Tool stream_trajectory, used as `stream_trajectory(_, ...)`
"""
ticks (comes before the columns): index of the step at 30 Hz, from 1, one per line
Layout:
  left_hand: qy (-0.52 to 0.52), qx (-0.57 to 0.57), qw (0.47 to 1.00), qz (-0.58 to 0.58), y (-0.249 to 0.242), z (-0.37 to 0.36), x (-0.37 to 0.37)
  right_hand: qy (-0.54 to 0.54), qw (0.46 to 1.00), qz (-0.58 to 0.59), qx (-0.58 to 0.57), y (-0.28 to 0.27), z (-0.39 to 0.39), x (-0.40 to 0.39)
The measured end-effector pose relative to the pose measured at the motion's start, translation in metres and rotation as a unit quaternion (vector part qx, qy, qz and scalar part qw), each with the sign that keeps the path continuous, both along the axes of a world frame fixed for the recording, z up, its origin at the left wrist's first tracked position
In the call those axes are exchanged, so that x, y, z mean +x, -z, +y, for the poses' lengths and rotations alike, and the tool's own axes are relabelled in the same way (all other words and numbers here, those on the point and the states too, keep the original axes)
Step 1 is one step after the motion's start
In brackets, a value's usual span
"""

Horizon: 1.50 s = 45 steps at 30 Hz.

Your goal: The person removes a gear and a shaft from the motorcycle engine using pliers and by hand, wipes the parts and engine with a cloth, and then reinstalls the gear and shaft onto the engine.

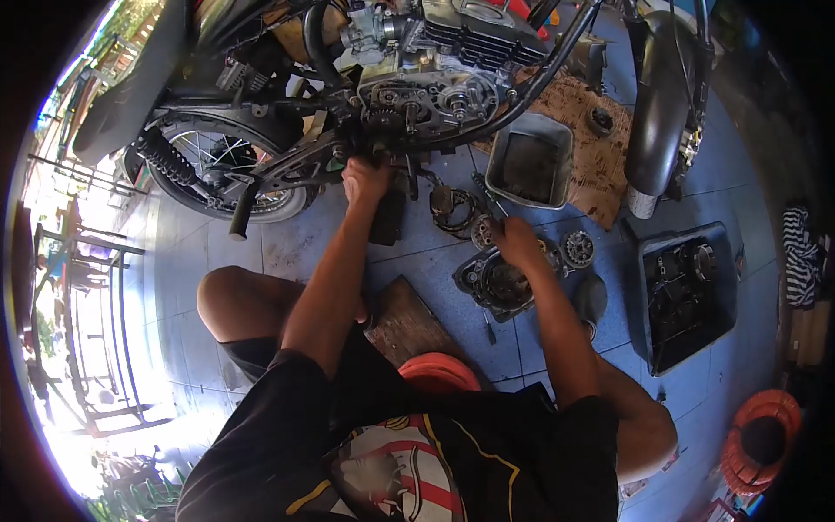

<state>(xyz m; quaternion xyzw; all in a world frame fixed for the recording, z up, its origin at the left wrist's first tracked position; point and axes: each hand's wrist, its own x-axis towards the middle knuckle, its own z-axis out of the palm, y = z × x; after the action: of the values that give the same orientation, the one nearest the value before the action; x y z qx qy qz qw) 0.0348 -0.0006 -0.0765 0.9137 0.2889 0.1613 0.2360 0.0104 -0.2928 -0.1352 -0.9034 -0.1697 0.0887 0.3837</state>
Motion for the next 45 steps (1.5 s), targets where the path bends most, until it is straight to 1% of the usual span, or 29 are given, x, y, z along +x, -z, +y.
stream_trajectory(2, -0.013, 0.013, 1.0, -0.023, 0.009, 0.003, 0.002, 0.004, 1.0, 0.021, 0.009, 0.009, -0.004, -0.003)
stream_trajectory(5, 0.012, -0.015, 1.0, -0.009, -0.004, 0.001, 0.005, 0.018, 0.998, 0.045, -0.03, 0.017, -0.005, -0.007)
stream_trajectory(7, 0.039, -0.012, 0.999, -0.031, -0.009, -0.002, 0.005, -0.003, 0.997, 0.009, -0.082, 0.02, -0.002, -0.012)
stream_trajectory(11, 0.024, -0.045, 0.998, -0.029, -0.01, -0.005, 0.007, -0.017, 0.997, 0.029, -0.065, 0.051, -0.005, -0.013)
stream_trajectory(14, -0.005, -0.045, 0.999, -0.017, -0.011, 0.0, 0.008, -0.036, 0.996, 0.034, -0.077, 0.036, -0.007, -0.015)
stream_trajectory(17, 0.031, -0.05, 0.997, -0.047, 0.0, 0.008, 0.004, -0.047, 0.99, 0.05, -0.12, -0.001, -0.012, -0.029)
stream_trajectory(19, 0.047, -0.053, 0.997, 0.008, 0.002, 0.018, -0.002, -0.142, 0.966, 0.104, -0.189, -0.008, -0.019, -0.035)
stream_trajectory(20, 0.05, -0.052, 0.997, 0.005, 0.0, 0.02, -0.007, -0.139, 0.967, 0.101, -0.189, -0.007, -0.02, -0.041)
stream_trajectory(22, -0.022, -0.139, 0.99, -0.007, -0.012, 0.022, -0.031, -0.258, 0.937, 0.147, -0.186, 0.006, -0.015, -0.06)
stream_trajectory(23, 0.022, -0.174, 0.984, 0.02, -0.007, 0.033, -0.039, -0.287, 0.914, 0.184, -0.221, 0.028, -0.008, -0.071)
stream_trajectory(25, 0.05, -0.229, 0.968, 0.086, 0.007, 0.049, -0.061, -0.336, 0.87, 0.236, -0.272, 0.067, 0.013, -0.098)
stream_trajectory(26, 0.027, -0.253, 0.959, 0.127, 0.023, 0.059, -0.072, -0.355, 0.854, 0.251, -0.285, 0.078, 0.027, -0.117)
stream_trajectory(27, 0.006, -0.275, 0.947, 0.168, 0.039, 0.069, -0.082, -0.359, 0.855, 0.25, -0.278, 0.086, 0.039, -0.138)
stream_trajectory(28, 0.004, -0.279, 0.945, 0.169, 0.047, 0.073, -0.096, -0.361, 0.857, 0.248, -0.272, 0.094, 0.05, -0.159)
stream_trajectory(30, -0.04, -0.422, 0.894, 0.144, 0.062, 0.077, -0.122, -0.388, 0.858, 0.217, -0.257, 0.13, 0.06, -0.194)
stream_trajectory(31, -0.044, -0.427, 0.891, 0.145, 0.074, 0.084, -0.128, -0.39, 0.855, 0.219, -0.262, 0.156, 0.058, -0.209)
stream_trajectory(32, 0.032, -0.416, 0.893, 0.17, 0.089, 0.092, -0.133, -0.434, 0.856, 0.126, -0.25, 0.185, 0.056, -0.221)
stream_trajectory(33, 0.108, -0.401, 0.889, 0.194, 0.096, 0.096, -0.136, -0.473, 0.849, 0.032, -0.233, 0.185, 0.059, -0.225)
stream_trajectory(34, 0.106, -0.403, 0.888, 0.194, 0.104, 0.098, -0.139, -0.475, 0.847, 0.033, -0.235, 0.185, 0.059, -0.224)
stream_trajectory(35, 0.132, -0.383, 0.899, 0.164, 0.111, 0.099, -0.145, -0.484, 0.837, 0.046, -0.253, 0.185, 0.059, -0.221)
stream_trajectory(37, 0.156, -0.365, 0.908, 0.134, 0.127, 0.1, -0.149, -0.494, 0.823, 0.061, -0.272, 0.157, 0.067, -0.21)
stream_trajectory(38, 0.26, -0.237, 0.915, 0.196, 0.137, 0.097, -0.147, -0.385, 0.886, 0.097, -0.24, 0.131, 0.078, -0.202)
stream_trajectory(39, 0.356, -0.101, 0.895, 0.251, 0.144, 0.092, -0.144, -0.268, 0.932, 0.131, -0.205, 0.107, 0.09, -0.192)
stream_trajectory(40, 0.35, -0.095, 0.887, 0.286, 0.145, 0.077, -0.143, -0.193, 0.964, 0.157, -0.092, 0.085, 0.1, -0.183)
stream_trajectory(41, 0.343, -0.09, 0.878, 0.322, 0.14, 0.055, -0.143, -0.115, 0.976, 0.181, 0.022, 0.074, 0.109, -0.174)
stream_trajectory(42, 0.241, -0.227, 0.882, 0.335, 0.127, 0.027, -0.142, -0.118, 0.975, 0.186, 0.018, 0.076, 0.116, -0.168)
stream_trajectory(43, 0.131, -0.355, 0.862, 0.338, 0.112, 0.005, -0.141, -0.103, 0.977, 0.147, 0.112, 0.079, 0.122, -0.163)
stream_trajectory(44, 0.13, -0.356, 0.86, 0.341, 0.103, -0.006, -0.143, -0.085, 0.969, 0.105, 0.205, 0.082, 0.127, -0.158)
stream_trajectory(45, 0.102, -0.458, 0.825, 0.316, 0.096, -0.014, -0.144, -0.084, 0.969, 0.108, 0.204, 0.073, 0.126, -0.153)
